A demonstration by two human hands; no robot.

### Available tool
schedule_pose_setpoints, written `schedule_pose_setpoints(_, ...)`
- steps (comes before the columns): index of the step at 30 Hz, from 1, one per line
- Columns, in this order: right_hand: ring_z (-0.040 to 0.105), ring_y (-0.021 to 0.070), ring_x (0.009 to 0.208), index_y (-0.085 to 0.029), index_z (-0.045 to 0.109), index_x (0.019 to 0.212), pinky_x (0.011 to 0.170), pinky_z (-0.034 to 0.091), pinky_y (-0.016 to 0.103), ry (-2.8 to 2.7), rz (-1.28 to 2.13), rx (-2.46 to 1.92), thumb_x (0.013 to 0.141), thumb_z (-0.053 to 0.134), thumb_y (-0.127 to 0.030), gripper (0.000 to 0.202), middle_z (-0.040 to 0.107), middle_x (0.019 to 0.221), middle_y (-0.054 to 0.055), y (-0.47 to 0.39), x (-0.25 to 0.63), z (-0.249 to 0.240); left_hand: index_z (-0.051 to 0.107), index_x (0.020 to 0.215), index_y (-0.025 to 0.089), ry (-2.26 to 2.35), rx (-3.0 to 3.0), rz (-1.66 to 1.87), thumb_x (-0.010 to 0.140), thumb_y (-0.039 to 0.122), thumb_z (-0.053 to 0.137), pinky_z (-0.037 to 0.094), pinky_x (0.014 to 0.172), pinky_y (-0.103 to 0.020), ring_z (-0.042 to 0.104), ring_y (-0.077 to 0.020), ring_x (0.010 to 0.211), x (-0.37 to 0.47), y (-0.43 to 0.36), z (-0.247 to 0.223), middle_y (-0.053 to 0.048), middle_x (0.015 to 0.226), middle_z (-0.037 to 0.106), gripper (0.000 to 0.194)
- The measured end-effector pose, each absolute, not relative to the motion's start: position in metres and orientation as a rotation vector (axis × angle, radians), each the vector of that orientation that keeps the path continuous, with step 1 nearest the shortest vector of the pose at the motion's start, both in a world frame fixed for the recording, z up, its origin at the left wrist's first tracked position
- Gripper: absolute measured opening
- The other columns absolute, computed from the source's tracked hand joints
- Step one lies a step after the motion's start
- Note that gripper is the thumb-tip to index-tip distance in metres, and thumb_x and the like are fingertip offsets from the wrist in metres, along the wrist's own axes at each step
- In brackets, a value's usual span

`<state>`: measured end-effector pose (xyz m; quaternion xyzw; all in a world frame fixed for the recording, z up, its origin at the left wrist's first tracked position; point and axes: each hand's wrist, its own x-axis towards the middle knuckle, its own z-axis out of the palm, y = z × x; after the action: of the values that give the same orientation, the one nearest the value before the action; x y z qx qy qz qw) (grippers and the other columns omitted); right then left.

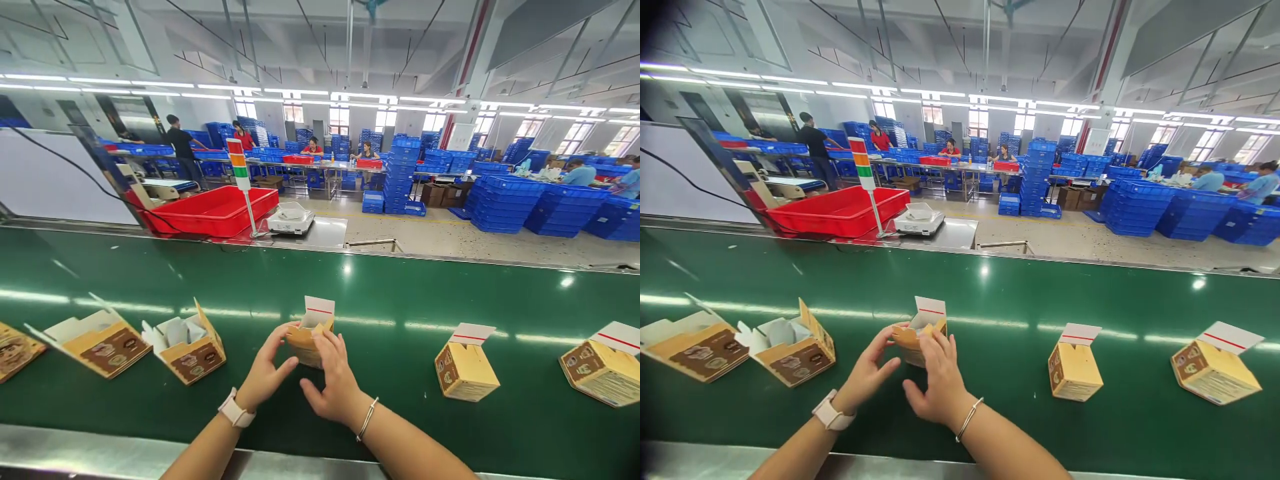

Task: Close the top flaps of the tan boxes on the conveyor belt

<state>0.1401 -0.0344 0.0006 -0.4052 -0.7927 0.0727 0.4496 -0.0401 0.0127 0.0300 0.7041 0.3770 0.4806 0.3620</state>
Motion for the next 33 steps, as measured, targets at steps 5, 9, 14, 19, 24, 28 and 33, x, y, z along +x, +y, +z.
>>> schedule_pose_setpoints(5, 0.064, 0.0279, 0.102, -0.022, 0.051, 0.116, 0.105, 0.041, 0.053, -1.676, 0.257, -1.028, 0.080, 0.057, -0.031, 0.037, 0.065, 0.104, 0.010, -0.015, 0.147, 0.009, 0.070, 0.075, 0.022, 0.974, 2.016, 1.170, 0.084, 0.056, 0.053, 0.048, 0.084, -0.041, 0.061, -0.0258, 0.086, -0.016, 0.023, 0.043, -0.009, 0.082, 0.070, 0.039)
schedule_pose_setpoints(9, 0.059, 0.0232, 0.083, -0.023, 0.050, 0.101, 0.081, 0.054, 0.041, -1.400, 0.252, -1.201, 0.086, 0.053, -0.031, 0.018, 0.056, 0.089, 0.005, -0.005, 0.146, 0.015, 0.054, 0.053, 0.022, 1.101, 1.684, 1.051, 0.071, 0.052, 0.065, 0.045, 0.076, -0.035, 0.053, -0.0210, 0.073, 0.006, 0.032, 0.052, -0.002, 0.061, 0.057, 0.037)
schedule_pose_setpoints(14, 0.056, 0.0227, 0.087, -0.024, 0.042, 0.110, 0.075, 0.056, 0.037, -1.074, 0.287, -1.393, 0.077, 0.059, -0.025, 0.038, 0.045, 0.105, 0.008, 0.005, 0.147, 0.001, 0.053, 0.076, 0.019, 1.128, 1.360, 0.892, 0.063, 0.040, 0.075, 0.048, 0.071, -0.032, 0.057, -0.0167, 0.069, 0.023, 0.044, 0.050, 0.002, 0.069, 0.058, 0.033)
schedule_pose_setpoints(19, 0.058, 0.0226, 0.086, -0.026, 0.042, 0.111, 0.070, 0.058, 0.034, -0.945, 0.326, -1.458, 0.073, 0.055, -0.018, 0.041, 0.043, 0.101, 0.007, 0.010, 0.148, -0.020, 0.060, 0.089, 0.014, 0.951, 1.226, 0.647, 0.052, 0.025, 0.082, 0.052, 0.079, -0.038, 0.068, -0.0237, 0.084, 0.037, 0.059, 0.059, -0.010, 0.089, 0.071, 0.044)
schedule_pose_setpoints(24, 0.058, 0.0239, 0.084, -0.025, 0.043, 0.108, 0.067, 0.058, 0.036, -0.933, 0.260, -1.464, 0.078, 0.051, -0.020, 0.032, 0.045, 0.098, 0.007, 0.005, 0.156, -0.016, 0.060, 0.091, 0.016, 0.964, 1.269, 0.672, 0.056, 0.026, 0.080, 0.052, 0.083, -0.042, 0.067, -0.0274, 0.090, 0.052, 0.053, 0.067, -0.011, 0.095, 0.070, 0.042)
schedule_pose_setpoints(28, 0.049, 0.0319, 0.114, -0.024, 0.040, 0.121, 0.096, 0.048, 0.054, -1.019, 0.084, -1.402, 0.083, 0.054, -0.029, 0.041, 0.040, 0.120, 0.014, -0.030, 0.159, 0.003, 0.055, 0.095, 0.020, 1.073, 1.451, 0.964, 0.069, 0.041, 0.071, 0.046, 0.093, -0.045, 0.058, -0.0293, 0.109, 0.032, 0.016, 0.064, -0.012, 0.111, 0.062, 0.037)
schedule_pose_setpoints(33, 0.035, 0.0318, 0.135, -0.024, 0.031, 0.138, 0.108, 0.039, 0.052, -1.669, -0.204, -0.877, 0.078, 0.054, -0.021, 0.064, 0.037, 0.133, 0.013, -0.077, 0.139, 0.017, 0.044, 0.101, 0.026, 1.203, 1.883, 2.432, 0.077, 0.044, 0.066, 0.041, 0.098, -0.050, 0.052, -0.0286, 0.112, -0.046, -0.017, 0.048, -0.007, 0.116, 0.051, 0.037)
